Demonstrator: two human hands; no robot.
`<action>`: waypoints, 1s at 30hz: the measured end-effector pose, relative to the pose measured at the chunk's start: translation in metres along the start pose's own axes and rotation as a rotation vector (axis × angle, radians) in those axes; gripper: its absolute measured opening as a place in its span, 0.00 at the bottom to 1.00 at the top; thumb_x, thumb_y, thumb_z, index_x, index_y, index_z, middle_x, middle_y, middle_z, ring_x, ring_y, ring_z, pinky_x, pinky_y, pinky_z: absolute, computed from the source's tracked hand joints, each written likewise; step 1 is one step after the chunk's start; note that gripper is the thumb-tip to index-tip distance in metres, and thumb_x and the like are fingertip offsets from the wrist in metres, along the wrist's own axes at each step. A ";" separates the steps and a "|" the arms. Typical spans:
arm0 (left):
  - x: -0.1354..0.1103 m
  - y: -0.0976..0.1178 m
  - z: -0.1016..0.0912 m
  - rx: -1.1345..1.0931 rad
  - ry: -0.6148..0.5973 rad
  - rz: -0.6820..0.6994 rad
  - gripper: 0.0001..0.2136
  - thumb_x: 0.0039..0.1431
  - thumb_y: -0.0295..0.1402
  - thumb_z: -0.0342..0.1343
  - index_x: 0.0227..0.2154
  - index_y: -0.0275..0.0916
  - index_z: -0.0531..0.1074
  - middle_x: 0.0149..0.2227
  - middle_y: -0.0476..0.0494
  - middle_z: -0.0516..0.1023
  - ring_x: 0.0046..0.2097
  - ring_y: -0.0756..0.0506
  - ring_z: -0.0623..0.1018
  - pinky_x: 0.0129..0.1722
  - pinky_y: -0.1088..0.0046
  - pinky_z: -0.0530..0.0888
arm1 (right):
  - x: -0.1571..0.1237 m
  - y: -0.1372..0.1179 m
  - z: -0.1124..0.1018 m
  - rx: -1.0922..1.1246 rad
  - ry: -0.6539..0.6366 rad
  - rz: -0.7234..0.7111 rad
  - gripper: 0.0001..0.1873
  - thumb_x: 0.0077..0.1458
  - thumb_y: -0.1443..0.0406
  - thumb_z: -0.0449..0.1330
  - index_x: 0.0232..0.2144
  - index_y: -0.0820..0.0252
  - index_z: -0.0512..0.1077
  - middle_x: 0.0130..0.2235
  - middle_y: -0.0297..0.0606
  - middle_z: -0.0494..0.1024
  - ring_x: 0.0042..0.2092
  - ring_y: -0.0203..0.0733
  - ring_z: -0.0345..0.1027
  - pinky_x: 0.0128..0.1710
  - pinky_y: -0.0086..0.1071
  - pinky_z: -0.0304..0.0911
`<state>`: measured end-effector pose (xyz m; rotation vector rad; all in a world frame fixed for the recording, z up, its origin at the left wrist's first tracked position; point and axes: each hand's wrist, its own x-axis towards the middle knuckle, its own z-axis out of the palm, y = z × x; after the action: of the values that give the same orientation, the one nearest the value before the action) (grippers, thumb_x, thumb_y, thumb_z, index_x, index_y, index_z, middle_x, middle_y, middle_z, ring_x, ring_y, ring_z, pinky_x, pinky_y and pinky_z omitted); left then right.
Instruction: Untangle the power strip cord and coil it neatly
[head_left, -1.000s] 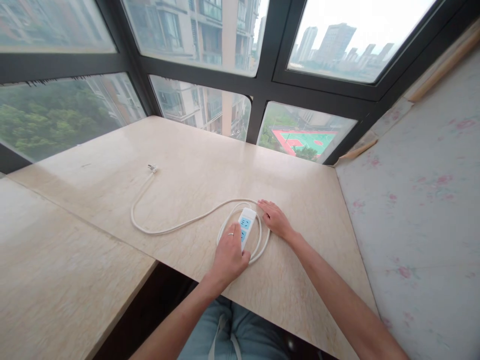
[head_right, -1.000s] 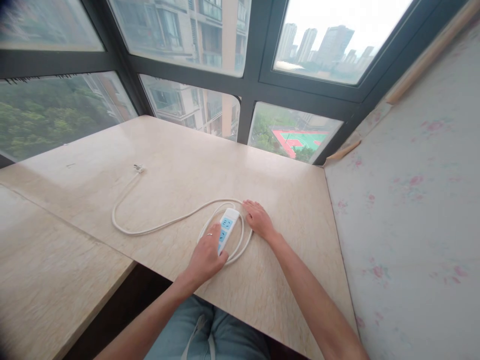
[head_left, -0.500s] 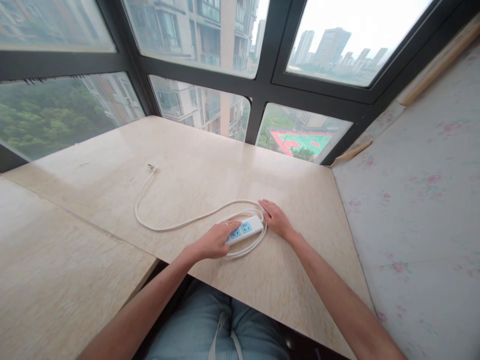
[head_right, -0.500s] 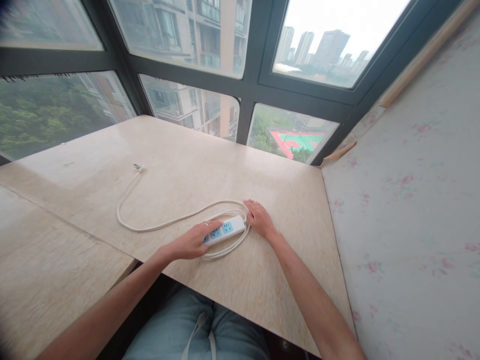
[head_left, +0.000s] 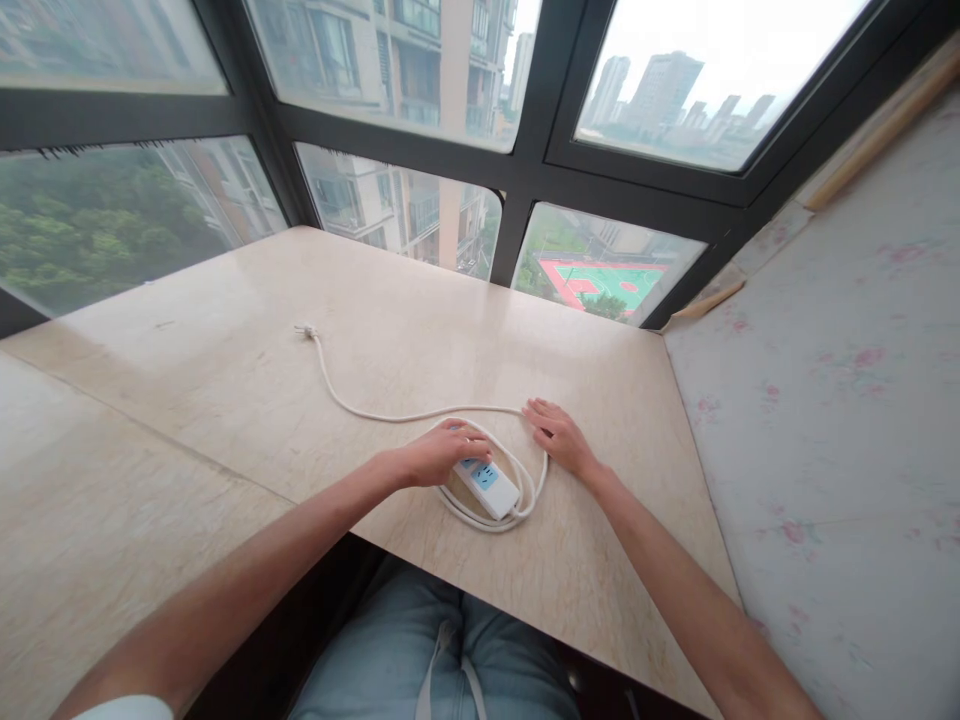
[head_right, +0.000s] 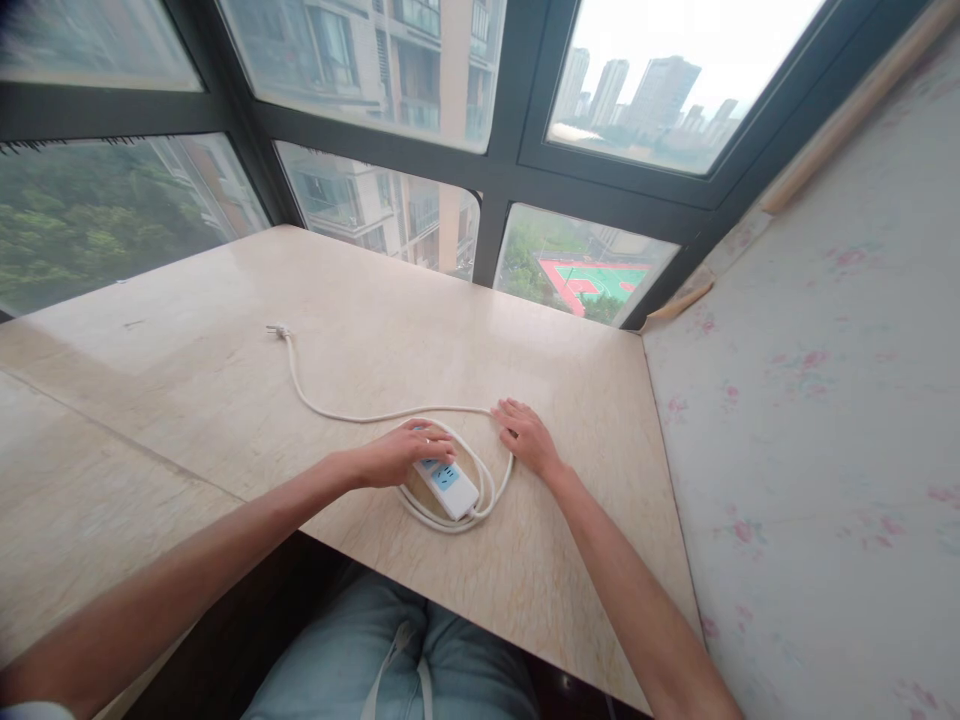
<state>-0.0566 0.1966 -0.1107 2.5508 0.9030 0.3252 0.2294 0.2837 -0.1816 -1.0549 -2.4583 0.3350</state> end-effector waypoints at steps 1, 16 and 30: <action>0.002 -0.001 0.003 0.011 0.017 0.008 0.30 0.44 0.12 0.49 0.47 0.47 0.73 0.52 0.49 0.77 0.61 0.44 0.68 0.61 0.62 0.59 | -0.001 -0.001 0.000 -0.020 -0.005 -0.005 0.25 0.57 0.70 0.51 0.56 0.62 0.71 0.61 0.47 0.67 0.65 0.48 0.57 0.64 0.50 0.53; 0.050 0.089 0.082 0.067 0.742 -0.829 0.15 0.57 0.45 0.59 0.34 0.36 0.69 0.66 0.25 0.55 0.67 0.26 0.53 0.58 0.35 0.57 | -0.003 -0.012 0.000 -0.148 0.046 -0.011 0.23 0.58 0.71 0.51 0.54 0.60 0.72 0.59 0.47 0.70 0.62 0.49 0.61 0.62 0.49 0.57; 0.041 0.067 0.097 -0.139 0.584 -0.448 0.43 0.47 0.26 0.54 0.67 0.31 0.41 0.69 0.27 0.48 0.70 0.35 0.46 0.66 0.48 0.54 | 0.004 -0.019 0.003 -0.081 0.151 0.034 0.12 0.61 0.65 0.54 0.40 0.56 0.78 0.53 0.45 0.76 0.58 0.50 0.67 0.58 0.49 0.61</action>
<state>0.0450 0.1458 -0.1632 2.0660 1.5563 0.9757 0.2137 0.2732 -0.1752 -1.1143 -2.3383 0.1607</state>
